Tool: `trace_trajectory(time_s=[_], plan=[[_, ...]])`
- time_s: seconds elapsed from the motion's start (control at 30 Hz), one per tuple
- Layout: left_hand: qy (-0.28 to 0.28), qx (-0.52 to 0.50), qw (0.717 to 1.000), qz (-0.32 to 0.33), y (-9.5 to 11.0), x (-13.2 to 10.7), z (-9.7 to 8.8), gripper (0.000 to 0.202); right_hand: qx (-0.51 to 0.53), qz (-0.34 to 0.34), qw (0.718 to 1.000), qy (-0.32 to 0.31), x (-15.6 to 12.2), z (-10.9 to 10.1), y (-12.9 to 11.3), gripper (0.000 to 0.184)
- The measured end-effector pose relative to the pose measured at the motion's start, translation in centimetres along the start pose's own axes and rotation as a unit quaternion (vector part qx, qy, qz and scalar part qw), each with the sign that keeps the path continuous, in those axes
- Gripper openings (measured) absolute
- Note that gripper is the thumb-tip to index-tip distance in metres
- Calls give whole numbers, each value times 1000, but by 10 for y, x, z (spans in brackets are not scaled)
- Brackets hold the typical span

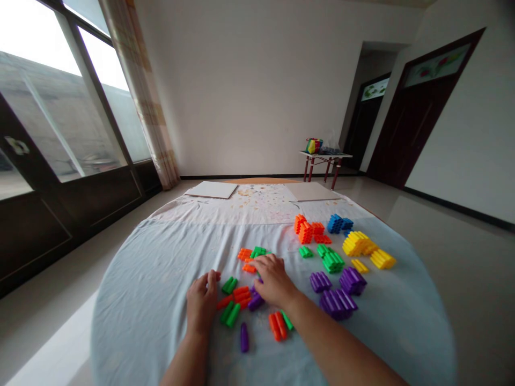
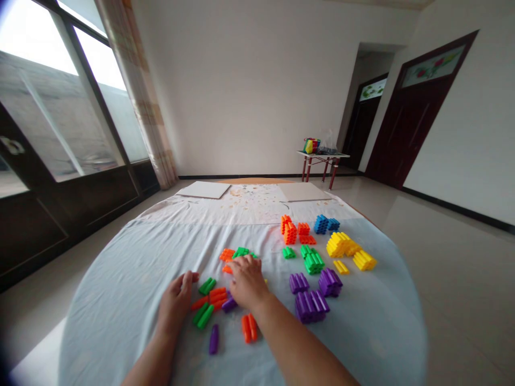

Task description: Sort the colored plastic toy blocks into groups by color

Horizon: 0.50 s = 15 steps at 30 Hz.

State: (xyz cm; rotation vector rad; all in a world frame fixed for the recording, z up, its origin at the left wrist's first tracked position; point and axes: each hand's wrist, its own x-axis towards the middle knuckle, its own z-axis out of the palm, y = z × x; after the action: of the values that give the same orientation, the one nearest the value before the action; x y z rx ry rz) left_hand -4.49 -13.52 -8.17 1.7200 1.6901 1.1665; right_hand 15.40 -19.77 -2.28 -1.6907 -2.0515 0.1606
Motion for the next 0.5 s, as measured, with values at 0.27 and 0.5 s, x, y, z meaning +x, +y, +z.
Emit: trace_trajectory(time_s=[0.27, 0.5], plan=[[-1, -8, 1000, 3, -2, 1, -1, 46, -7, -99, 982, -159, 0, 10, -28, 35], [-18, -7, 1000, -8, -4, 4, -2, 51, 94, -59, 994, -6, -5, 14, -15, 56]])
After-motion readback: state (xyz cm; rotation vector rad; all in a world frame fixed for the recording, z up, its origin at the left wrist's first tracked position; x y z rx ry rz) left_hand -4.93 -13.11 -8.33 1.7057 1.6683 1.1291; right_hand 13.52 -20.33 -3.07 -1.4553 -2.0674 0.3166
